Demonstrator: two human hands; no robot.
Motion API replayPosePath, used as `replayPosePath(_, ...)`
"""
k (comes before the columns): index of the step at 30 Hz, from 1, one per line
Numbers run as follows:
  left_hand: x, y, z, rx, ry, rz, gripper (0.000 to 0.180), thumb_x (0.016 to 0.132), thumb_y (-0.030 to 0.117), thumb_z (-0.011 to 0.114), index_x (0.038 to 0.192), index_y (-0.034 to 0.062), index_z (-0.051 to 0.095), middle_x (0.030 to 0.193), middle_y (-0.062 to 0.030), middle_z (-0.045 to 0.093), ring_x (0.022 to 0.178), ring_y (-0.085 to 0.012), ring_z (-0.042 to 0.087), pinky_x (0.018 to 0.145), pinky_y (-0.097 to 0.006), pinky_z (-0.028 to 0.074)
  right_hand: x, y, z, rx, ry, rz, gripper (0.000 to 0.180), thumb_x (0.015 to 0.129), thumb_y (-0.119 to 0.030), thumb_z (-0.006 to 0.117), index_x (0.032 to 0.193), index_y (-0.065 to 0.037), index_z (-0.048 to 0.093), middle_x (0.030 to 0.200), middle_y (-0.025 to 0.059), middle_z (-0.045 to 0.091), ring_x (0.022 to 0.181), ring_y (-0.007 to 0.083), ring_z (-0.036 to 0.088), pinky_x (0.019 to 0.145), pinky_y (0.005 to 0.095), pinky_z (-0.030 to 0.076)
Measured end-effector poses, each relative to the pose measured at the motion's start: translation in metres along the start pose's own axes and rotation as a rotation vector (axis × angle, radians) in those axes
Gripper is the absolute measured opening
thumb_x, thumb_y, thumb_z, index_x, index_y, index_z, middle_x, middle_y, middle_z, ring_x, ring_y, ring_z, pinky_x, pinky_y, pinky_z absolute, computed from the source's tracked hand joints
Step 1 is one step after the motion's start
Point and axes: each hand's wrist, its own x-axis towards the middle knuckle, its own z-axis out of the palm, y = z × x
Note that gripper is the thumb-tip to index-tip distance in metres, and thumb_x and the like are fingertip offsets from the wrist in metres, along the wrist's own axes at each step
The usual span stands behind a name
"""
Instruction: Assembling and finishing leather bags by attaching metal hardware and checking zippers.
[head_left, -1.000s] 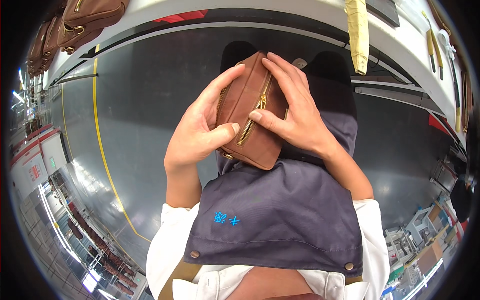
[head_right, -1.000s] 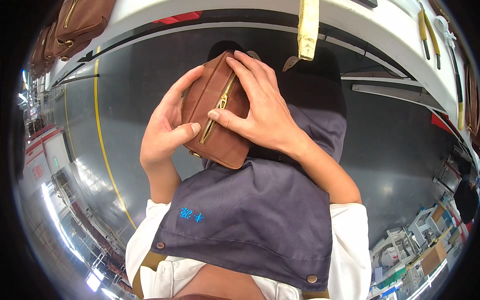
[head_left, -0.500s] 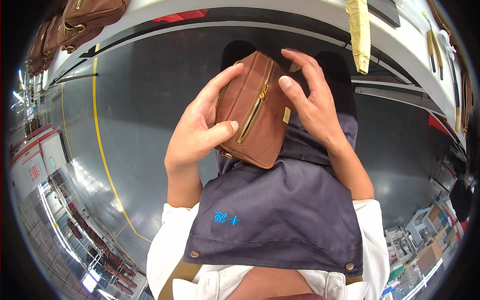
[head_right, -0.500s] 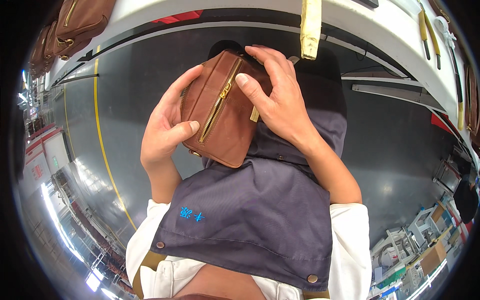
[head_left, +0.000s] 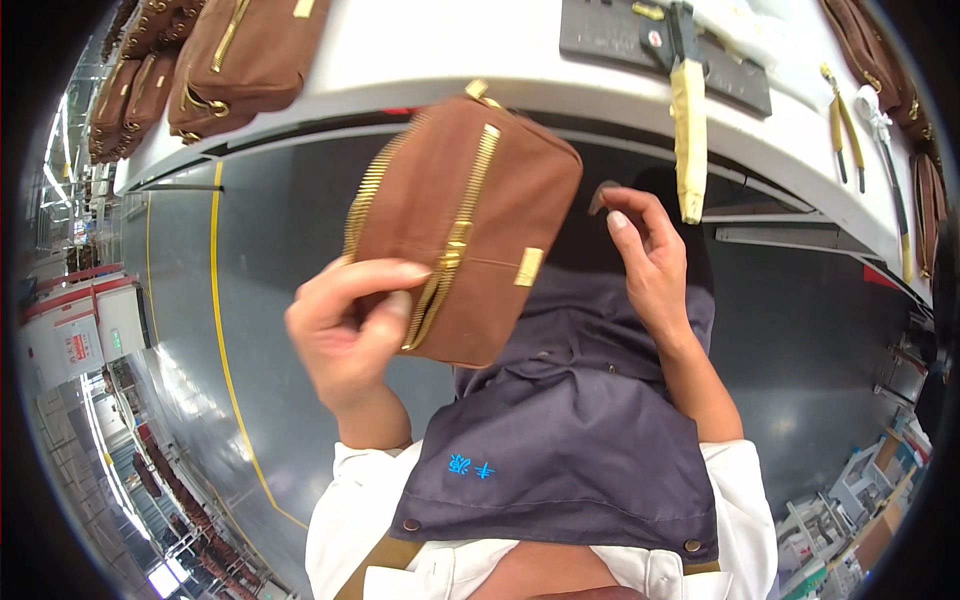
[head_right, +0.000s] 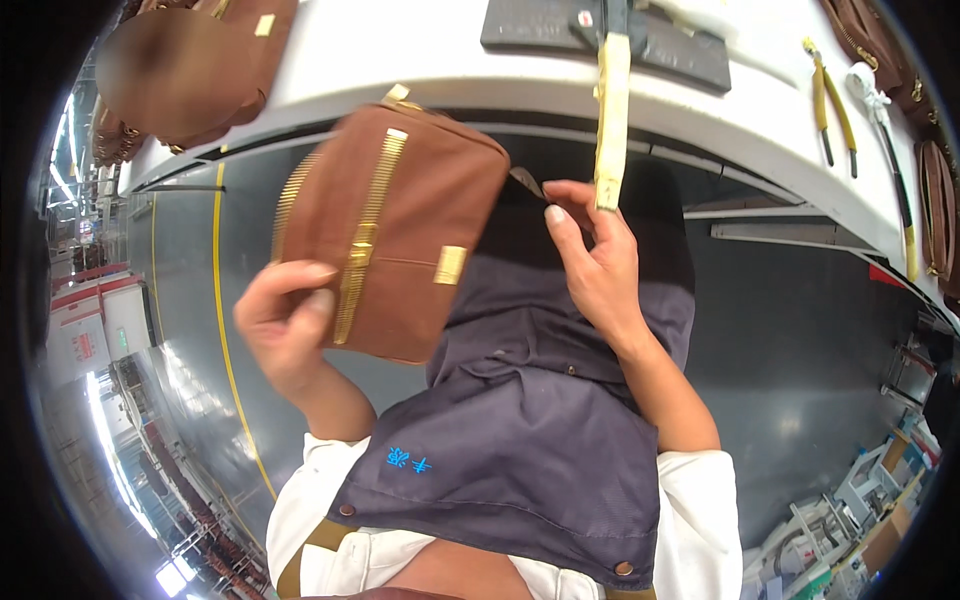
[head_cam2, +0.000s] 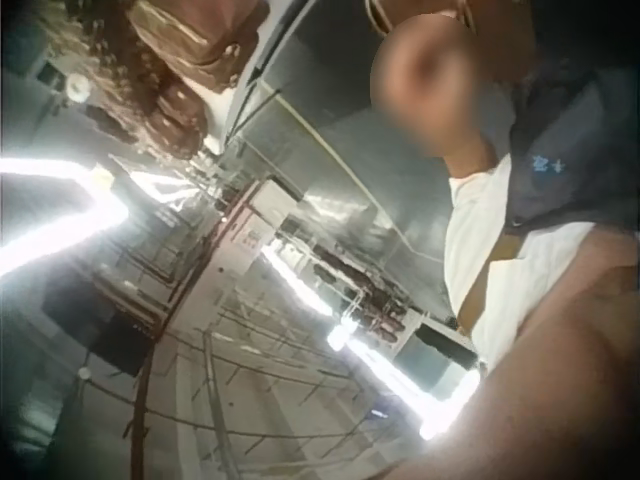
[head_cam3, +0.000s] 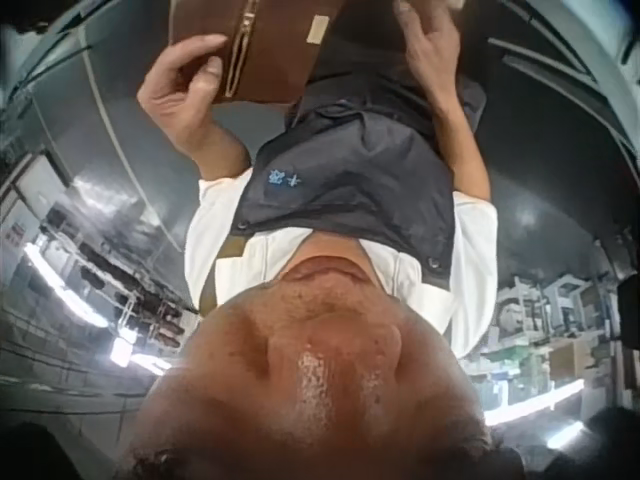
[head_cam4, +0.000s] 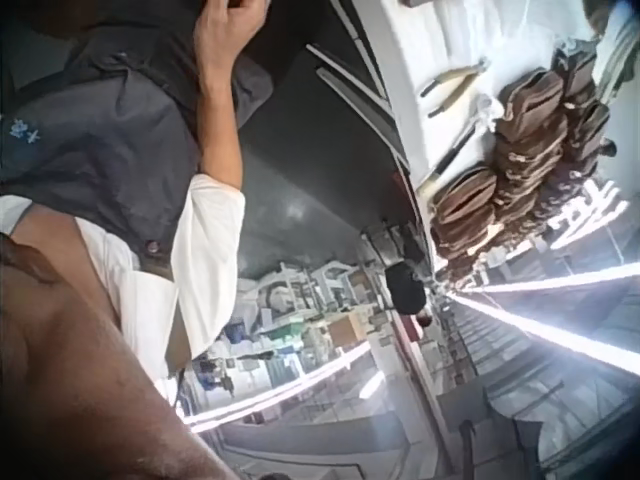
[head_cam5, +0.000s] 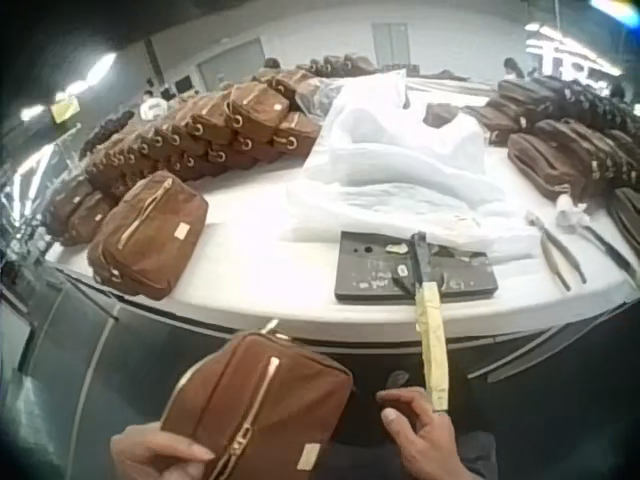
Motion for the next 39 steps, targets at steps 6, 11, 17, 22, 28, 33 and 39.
replayPosePath(6, 0.059, 0.022, -0.018, -0.026, 0.246, 0.390, 0.023, 0.079, -0.011, 0.061, 0.100, -0.0061, 0.068, 0.097, -0.0090, 0.068, 0.070, -0.0046, 0.051, 0.061, -0.018, 0.038, -0.004, 0.011, -0.024, 0.000, -0.007, 0.092, 0.015, 0.097, -0.008, 0.062, 0.109, -0.002, 0.068, 0.089, -0.0035, 0.062, 0.074, 0.0024, 0.049, 0.067, 0.0203, 0.042)
replayPosePath(11, 0.153, 0.007, -0.046, 0.084, 0.128, 0.263, 0.026, 0.090, -0.003, 0.059, 0.115, -0.0038, 0.068, 0.112, -0.0061, 0.069, 0.104, -0.0113, 0.061, 0.095, -0.024, 0.046, -0.010, 0.006, -0.041, -0.235, -0.156, 0.063, 0.019, 0.093, -0.014, 0.067, 0.108, -0.003, 0.071, 0.095, 0.0063, 0.068, 0.082, 0.0138, 0.064, 0.075, 0.0283, 0.052)
replayPosePath(17, 0.251, -0.071, -0.138, 0.453, 0.196, 0.195, 0.030, 0.094, 0.007, 0.053, 0.118, 0.0009, 0.069, 0.121, -0.0090, 0.068, 0.110, -0.0185, 0.062, 0.097, -0.028, 0.047, -0.009, -0.065, -0.142, -0.444, -0.658, 0.069, 0.037, 0.094, -0.023, 0.069, 0.124, -0.003, 0.064, 0.114, 0.0121, 0.069, 0.103, 0.0211, 0.068, 0.091, 0.0334, 0.054)
replayPosePath(22, 0.206, -0.042, -0.070, 1.187, 0.592, 0.621, 0.024, 0.093, 0.002, 0.056, 0.112, 0.0029, 0.071, 0.122, -0.0122, 0.068, 0.109, -0.0239, 0.063, 0.093, -0.032, 0.050, -0.012, -0.145, -0.242, -0.618, -0.206, 0.041, 0.028, 0.093, -0.015, 0.067, 0.118, -0.002, 0.068, 0.103, 0.0083, 0.071, 0.093, 0.0162, 0.068, 0.086, 0.0295, 0.053)
replayPosePath(28, 0.103, -0.063, 0.039, 0.600, 0.186, 0.919, 0.024, 0.082, -0.014, 0.057, 0.092, 0.0032, 0.071, 0.092, -0.0118, 0.070, 0.087, -0.0284, 0.069, 0.078, -0.039, 0.055, 0.052, -0.128, -0.441, -1.740, 0.900, -0.361, 0.042, 0.090, -0.030, 0.064, 0.126, -0.009, 0.065, 0.126, 0.0149, 0.063, 0.117, 0.0343, 0.057, 0.102, 0.0439, 0.043)
replayPosePath(33, -0.022, -0.189, 0.125, 0.232, -0.197, -0.089, 0.024, 0.080, -0.010, 0.053, 0.091, 0.0004, 0.072, 0.085, -0.0094, 0.069, 0.077, -0.0170, 0.066, 0.074, -0.030, 0.053, 0.070, -0.094, -0.471, -1.671, 1.075, 0.012, 0.042, 0.092, -0.038, 0.058, 0.123, -0.011, 0.069, 0.116, 0.0183, 0.068, 0.110, 0.0419, 0.061, 0.099, 0.0456, 0.047)
replayPosePath(39, -0.019, -0.155, 0.130, 0.199, -0.291, 0.065, 0.021, 0.079, -0.008, 0.060, 0.092, 0.0029, 0.073, 0.093, -0.0119, 0.072, 0.082, -0.0269, 0.071, 0.072, -0.031, 0.054, 0.030, -0.150, -0.459, -1.232, 1.604, -0.171, 0.037, 0.094, -0.036, 0.058, 0.108, -0.004, 0.073, 0.097, 0.0183, 0.074, 0.094, 0.0372, 0.070, 0.083, 0.0441, 0.053)
